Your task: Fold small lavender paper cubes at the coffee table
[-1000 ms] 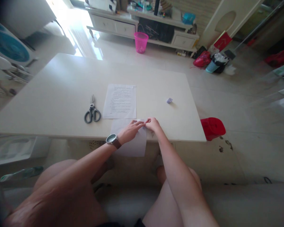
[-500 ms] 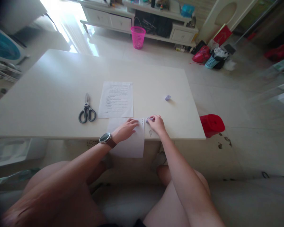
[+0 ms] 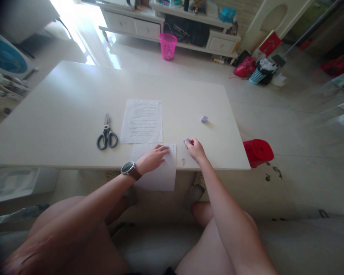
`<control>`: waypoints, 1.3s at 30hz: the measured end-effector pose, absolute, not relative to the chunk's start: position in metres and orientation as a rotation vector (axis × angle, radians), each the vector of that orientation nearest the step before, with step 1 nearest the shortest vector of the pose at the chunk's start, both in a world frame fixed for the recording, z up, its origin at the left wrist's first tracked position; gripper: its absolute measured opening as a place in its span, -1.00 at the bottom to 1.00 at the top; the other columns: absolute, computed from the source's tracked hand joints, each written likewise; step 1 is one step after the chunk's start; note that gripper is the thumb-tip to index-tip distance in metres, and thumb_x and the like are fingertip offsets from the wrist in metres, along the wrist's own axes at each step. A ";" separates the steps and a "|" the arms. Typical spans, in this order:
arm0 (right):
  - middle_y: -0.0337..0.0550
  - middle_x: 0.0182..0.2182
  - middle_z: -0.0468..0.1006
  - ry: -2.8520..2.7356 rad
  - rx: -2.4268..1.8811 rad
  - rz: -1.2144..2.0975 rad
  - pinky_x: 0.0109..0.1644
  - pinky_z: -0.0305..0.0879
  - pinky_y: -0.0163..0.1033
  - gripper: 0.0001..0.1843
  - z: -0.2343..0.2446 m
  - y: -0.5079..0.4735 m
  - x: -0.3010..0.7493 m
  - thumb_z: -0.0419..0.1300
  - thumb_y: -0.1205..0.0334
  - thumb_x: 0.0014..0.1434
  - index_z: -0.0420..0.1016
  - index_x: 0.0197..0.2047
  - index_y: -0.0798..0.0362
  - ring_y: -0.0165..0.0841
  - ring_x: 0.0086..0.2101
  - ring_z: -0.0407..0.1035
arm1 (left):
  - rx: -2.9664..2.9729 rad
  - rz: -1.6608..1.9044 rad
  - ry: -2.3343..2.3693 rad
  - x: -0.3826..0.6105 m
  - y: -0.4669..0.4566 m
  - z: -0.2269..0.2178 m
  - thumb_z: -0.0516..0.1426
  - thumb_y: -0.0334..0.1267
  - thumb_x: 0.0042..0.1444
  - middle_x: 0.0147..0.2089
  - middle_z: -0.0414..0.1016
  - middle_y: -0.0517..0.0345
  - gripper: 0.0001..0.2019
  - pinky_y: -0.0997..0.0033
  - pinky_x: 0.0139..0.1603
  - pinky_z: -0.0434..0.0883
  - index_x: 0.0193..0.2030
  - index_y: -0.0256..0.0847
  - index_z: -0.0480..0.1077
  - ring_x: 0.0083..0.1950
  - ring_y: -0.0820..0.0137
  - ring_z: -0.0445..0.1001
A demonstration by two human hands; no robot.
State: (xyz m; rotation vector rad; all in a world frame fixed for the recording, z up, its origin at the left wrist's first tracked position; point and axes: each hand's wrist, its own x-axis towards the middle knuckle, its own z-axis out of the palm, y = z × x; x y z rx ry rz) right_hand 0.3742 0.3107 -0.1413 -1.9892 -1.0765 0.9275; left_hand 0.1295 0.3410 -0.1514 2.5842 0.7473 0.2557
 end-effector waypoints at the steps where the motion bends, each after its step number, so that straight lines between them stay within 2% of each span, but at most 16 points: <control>1: -0.08 -0.30 0.61 -1.006 -1.974 1.044 -0.20 0.36 -0.25 -0.80 -0.141 0.311 0.373 0.18 0.08 0.20 0.39 -0.29 0.06 -0.35 -0.34 0.44 | 2.584 0.254 0.748 0.130 0.341 -0.151 0.14 -0.43 0.20 0.26 0.37 -0.09 -0.67 0.05 0.34 0.36 0.11 -0.25 0.42 0.26 0.11 0.25; 5: -0.04 -0.35 0.62 -0.868 -1.924 1.312 -0.31 0.33 -0.33 -0.82 -0.138 0.309 0.367 0.15 0.15 0.24 0.34 -0.34 0.07 -0.41 -0.43 0.43 | 2.581 0.252 0.751 0.130 0.340 -0.149 0.13 -0.43 0.19 0.23 0.38 -0.06 -0.66 0.04 0.34 0.37 0.11 -0.24 0.43 0.25 0.11 0.26; 8: -0.01 -0.23 0.63 -0.887 -1.885 1.317 -0.32 0.34 -0.35 -0.81 -0.136 0.308 0.366 0.13 0.11 0.25 0.34 -0.28 0.06 -0.39 -0.36 0.48 | 2.578 0.252 0.752 0.130 0.340 -0.147 0.13 -0.43 0.19 0.23 0.38 -0.05 -0.66 0.05 0.34 0.37 0.12 -0.22 0.42 0.25 0.12 0.26; 12: -0.06 -0.02 0.55 -0.913 -1.832 0.998 -0.22 0.40 -0.33 -0.76 -0.138 0.311 0.371 0.13 0.02 0.22 0.29 -0.17 -0.01 -0.34 -0.09 0.47 | 2.576 0.234 0.754 0.130 0.340 -0.147 0.13 -0.44 0.19 0.24 0.38 -0.09 -0.66 0.07 0.35 0.35 0.11 -0.26 0.42 0.27 0.12 0.25; 15: -0.05 0.02 0.51 -0.869 -1.793 0.790 -0.18 0.42 -0.31 -0.72 -0.139 0.313 0.377 0.10 -0.04 0.22 0.25 -0.15 -0.03 -0.32 -0.01 0.43 | 2.577 0.240 0.754 0.130 0.340 -0.148 0.14 -0.43 0.20 0.24 0.37 -0.09 -0.68 0.07 0.36 0.35 0.09 -0.25 0.42 0.27 0.12 0.25; 21: -0.06 -0.08 0.54 -0.669 -1.828 0.758 -0.32 0.38 -0.34 -0.69 -0.139 0.315 0.388 0.10 -0.05 0.15 0.21 -0.17 -0.02 -0.33 -0.20 0.50 | 2.576 0.235 0.772 0.129 0.339 -0.149 0.14 -0.42 0.20 0.29 0.35 -0.07 -0.68 0.08 0.37 0.35 0.11 -0.25 0.41 0.33 0.11 0.24; 24: -0.12 -0.18 0.55 -0.706 -1.865 0.770 -0.34 0.37 -0.32 -0.67 -0.139 0.315 0.388 0.19 0.00 0.05 0.26 -0.20 0.00 -0.35 -0.30 0.48 | 2.572 0.210 0.786 0.129 0.338 -0.151 0.17 -0.39 0.20 0.36 0.30 -0.10 -0.64 0.08 0.40 0.32 0.14 -0.28 0.39 0.41 0.09 0.18; 28: -0.16 -0.27 0.57 -1.036 -1.944 0.725 -0.22 0.37 -0.25 -0.67 -0.136 0.309 0.380 0.33 0.09 -0.07 0.40 -0.26 0.03 -0.33 -0.31 0.44 | 2.571 0.164 0.801 0.131 0.335 -0.153 0.23 -0.31 0.18 0.45 0.18 -0.21 -0.50 0.03 0.45 0.23 0.25 -0.33 0.31 0.51 0.03 0.07; 32: -0.18 -0.32 0.58 -1.310 -2.017 0.721 -0.20 0.34 -0.24 -0.74 -0.133 0.301 0.367 0.34 0.21 -0.06 0.47 -0.26 0.05 -0.36 -0.36 0.42 | 2.570 0.139 0.812 0.131 0.333 -0.156 0.28 -0.19 0.15 0.50 0.07 -0.27 -0.35 -0.05 0.48 0.15 0.34 -0.32 0.21 0.54 -0.05 -0.02; 39: -0.18 -0.29 0.59 -1.522 -2.042 0.689 -0.21 0.32 -0.29 -0.82 -0.140 0.295 0.358 0.35 0.25 -0.01 0.49 -0.29 0.04 -0.37 -0.32 0.41 | 2.576 0.112 0.822 0.131 0.333 -0.155 0.29 -0.19 0.15 0.51 0.05 -0.27 -0.31 -0.05 0.48 0.14 0.36 -0.33 0.18 0.55 -0.07 -0.05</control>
